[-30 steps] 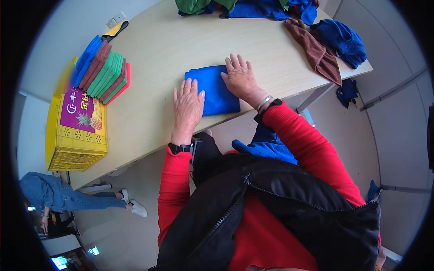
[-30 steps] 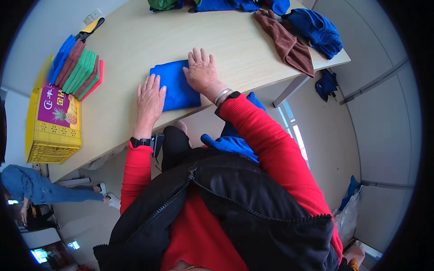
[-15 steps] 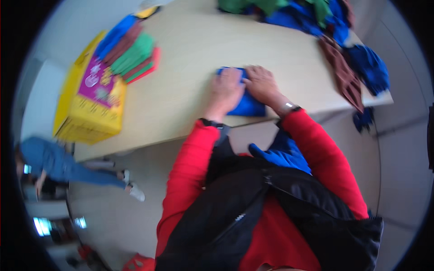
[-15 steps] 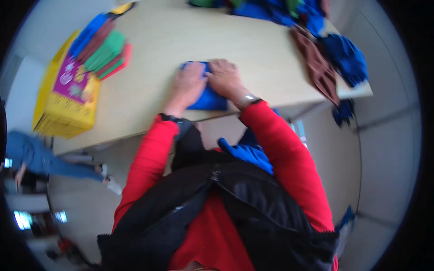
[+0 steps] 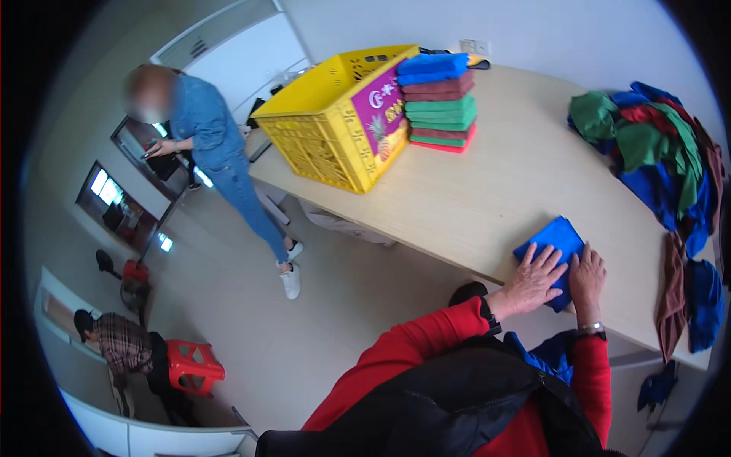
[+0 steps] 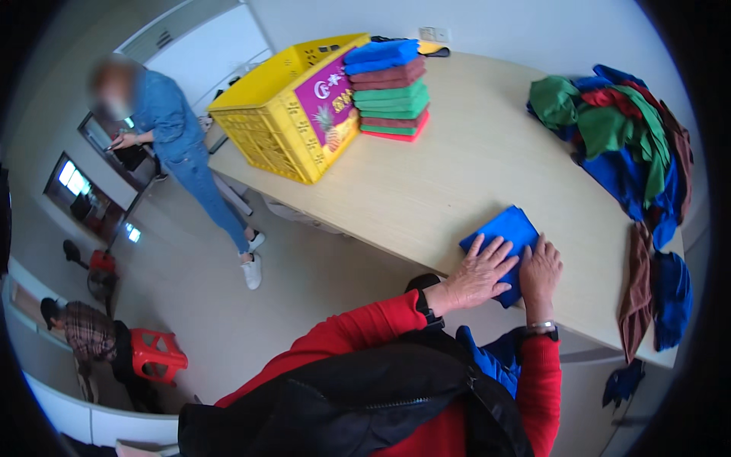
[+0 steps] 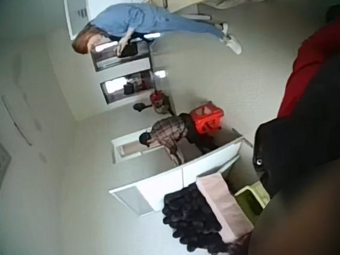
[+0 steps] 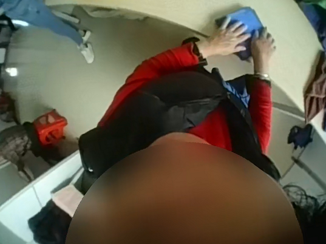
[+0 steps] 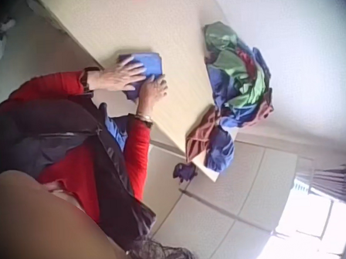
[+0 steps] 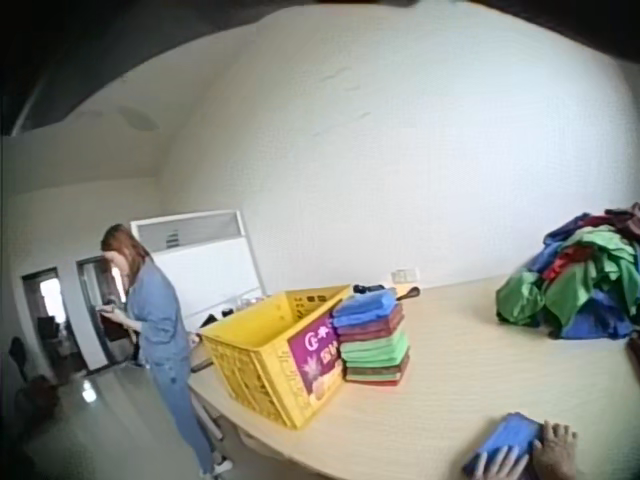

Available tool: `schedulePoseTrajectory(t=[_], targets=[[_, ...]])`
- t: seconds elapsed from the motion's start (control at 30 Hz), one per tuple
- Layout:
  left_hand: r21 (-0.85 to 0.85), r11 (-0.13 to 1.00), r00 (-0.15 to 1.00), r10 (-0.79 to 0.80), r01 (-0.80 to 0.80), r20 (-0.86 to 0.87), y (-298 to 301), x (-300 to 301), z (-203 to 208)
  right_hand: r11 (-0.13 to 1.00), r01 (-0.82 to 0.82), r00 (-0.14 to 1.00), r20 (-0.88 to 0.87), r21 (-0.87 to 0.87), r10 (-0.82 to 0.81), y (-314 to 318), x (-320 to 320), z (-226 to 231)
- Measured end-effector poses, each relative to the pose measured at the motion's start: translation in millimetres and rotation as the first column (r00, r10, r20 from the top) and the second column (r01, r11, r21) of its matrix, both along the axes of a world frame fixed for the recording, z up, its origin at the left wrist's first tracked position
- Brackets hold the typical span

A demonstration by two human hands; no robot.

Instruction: Fold pieces of blue cloth on a table.

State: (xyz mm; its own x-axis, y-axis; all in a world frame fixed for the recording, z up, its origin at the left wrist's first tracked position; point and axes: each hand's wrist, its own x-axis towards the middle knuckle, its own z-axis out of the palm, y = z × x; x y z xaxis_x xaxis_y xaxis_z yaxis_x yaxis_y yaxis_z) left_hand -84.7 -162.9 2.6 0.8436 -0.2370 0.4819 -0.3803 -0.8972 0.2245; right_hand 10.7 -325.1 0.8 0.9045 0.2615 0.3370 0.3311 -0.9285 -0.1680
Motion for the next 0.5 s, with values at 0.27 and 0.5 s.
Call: schedulePoseTrajectory(t=[0.27,0.5], targets=[[0.013,1.0,0.995,-0.004,0.005,-0.1,52,30,7,0.983,0.033,0.991,-0.121,-0.183,-0.055,-16,-54,25],[-0.051,0.994,0.965,0.083,-0.099,-0.25,25,28,6,0.976,-0.183,0.977,-0.131,-0.119,0.167,-3,-55,67]])
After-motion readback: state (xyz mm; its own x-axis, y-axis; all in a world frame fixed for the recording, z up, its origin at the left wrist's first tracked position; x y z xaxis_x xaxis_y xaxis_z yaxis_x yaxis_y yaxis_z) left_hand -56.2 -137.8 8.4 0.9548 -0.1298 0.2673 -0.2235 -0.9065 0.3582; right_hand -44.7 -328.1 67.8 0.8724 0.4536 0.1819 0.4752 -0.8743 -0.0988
